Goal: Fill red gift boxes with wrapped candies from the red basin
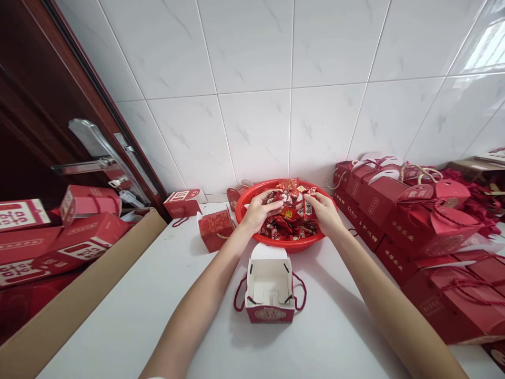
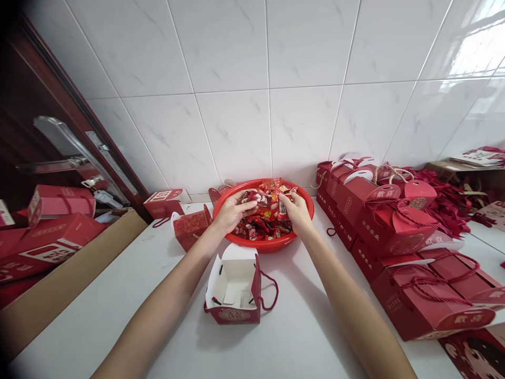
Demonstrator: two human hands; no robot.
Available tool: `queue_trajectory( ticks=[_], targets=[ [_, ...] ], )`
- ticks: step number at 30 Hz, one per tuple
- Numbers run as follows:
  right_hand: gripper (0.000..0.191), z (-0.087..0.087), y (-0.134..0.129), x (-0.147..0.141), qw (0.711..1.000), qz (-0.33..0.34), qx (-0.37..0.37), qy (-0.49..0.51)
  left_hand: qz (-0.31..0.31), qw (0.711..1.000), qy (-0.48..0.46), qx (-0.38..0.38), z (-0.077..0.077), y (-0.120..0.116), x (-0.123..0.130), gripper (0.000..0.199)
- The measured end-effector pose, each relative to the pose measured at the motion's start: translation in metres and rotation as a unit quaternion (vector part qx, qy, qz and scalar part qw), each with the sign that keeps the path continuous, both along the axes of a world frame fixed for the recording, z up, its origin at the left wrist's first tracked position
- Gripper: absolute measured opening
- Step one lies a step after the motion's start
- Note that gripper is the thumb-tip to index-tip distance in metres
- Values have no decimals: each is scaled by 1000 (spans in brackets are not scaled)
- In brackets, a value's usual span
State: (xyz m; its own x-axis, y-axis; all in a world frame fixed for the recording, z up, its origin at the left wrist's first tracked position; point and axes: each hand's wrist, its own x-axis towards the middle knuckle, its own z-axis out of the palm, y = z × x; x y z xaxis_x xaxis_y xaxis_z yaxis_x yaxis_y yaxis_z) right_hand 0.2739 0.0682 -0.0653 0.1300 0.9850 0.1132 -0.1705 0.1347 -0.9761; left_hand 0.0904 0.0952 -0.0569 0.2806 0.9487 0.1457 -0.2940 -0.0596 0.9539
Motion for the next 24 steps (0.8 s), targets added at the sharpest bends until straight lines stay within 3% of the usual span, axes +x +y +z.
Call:
queue_trajectory(
  ticks=[3,6,10,14,17,21,24],
  targets=[
    [31,6,-5,-2,999,13,-35,3,13,999,4,45,-3,2,0,44],
    [22,12,-7,-3,997,12,-76,32,-46,996,46,68,-4,3,-1,40],
    [23,14,-8,-2,995,16,-85,59,-102,991,85,29,-3,1,0,35],
    [35,13,-9,0,995,63,-59,46,-80,995,62,-10,1,-3,2,29],
    [44,10,-9,1,996,73,-29,41,-33,998,42,22,1,0,2,25],
    [42,8,-8,2,997,55,-7,50,100,991,64,65,-4,7,2,26],
    [43,8,-8,1,996,70,9,52,98,983,121,95,-6,8,3,29]
  ],
)
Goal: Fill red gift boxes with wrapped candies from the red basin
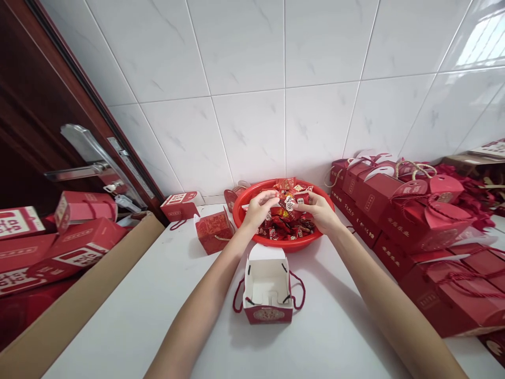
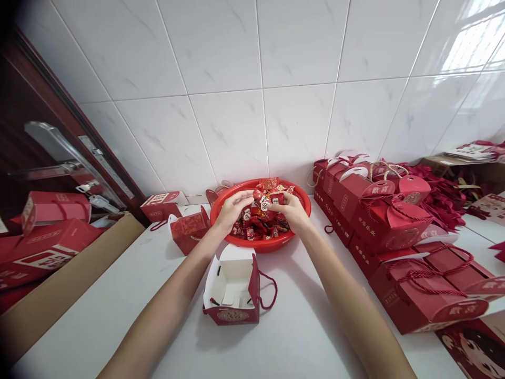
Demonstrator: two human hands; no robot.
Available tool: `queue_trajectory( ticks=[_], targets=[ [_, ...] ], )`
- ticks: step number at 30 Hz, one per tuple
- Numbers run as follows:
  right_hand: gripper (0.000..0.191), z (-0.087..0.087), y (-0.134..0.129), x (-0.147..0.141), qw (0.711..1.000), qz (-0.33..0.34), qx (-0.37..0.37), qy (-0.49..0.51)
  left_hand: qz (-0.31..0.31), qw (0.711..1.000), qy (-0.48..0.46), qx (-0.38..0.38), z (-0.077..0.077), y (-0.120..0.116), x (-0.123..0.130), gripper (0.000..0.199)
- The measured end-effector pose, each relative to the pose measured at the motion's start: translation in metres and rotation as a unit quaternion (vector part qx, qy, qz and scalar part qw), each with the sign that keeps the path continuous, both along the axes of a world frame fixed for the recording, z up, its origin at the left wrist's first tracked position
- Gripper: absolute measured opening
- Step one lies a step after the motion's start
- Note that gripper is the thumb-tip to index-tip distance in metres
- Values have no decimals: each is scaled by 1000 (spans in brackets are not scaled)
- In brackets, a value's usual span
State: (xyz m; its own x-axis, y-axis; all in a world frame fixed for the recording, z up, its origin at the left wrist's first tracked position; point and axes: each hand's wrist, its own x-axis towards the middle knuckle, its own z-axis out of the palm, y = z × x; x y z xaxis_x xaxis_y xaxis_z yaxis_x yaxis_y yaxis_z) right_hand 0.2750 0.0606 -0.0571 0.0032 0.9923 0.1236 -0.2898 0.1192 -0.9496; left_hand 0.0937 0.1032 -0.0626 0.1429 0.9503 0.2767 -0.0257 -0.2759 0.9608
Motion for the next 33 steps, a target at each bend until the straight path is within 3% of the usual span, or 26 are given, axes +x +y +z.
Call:
queue_trajectory(
  ticks=[3,6,10,14,16,19,22,29,33],
  targets=[
    [41,1,-1,-1,999,25,18,-10,-70,996,45,38,-1,-2,0,30],
    [40,2,-2,-1,998,43,24,-41,-100,991,57,74,-2,-2,-1,31],
    [40,1,-3,0,998,36,34,-50,-90,986,89,109,-5,-1,-1,29],
    [41,-2,0,1,999,-26,34,-1,-50,973,189,120,-5,-4,2,27],
    [41,-2,2,1,997,-67,21,35,-69,944,296,128,-3,-8,3,23],
    [38,-1,5,2,990,-109,-12,84,-146,860,472,131,2,-12,5,22],
    [37,-1,7,3,987,-113,-36,112,-203,802,555,89,5,-13,8,17],
    [30,-6,12,8,982,-114,-51,144,-224,790,568,53,9,-15,9,16],
    [26,-8,15,9,983,-103,-38,145,-238,781,573,69,7,-14,10,30]
  ],
)
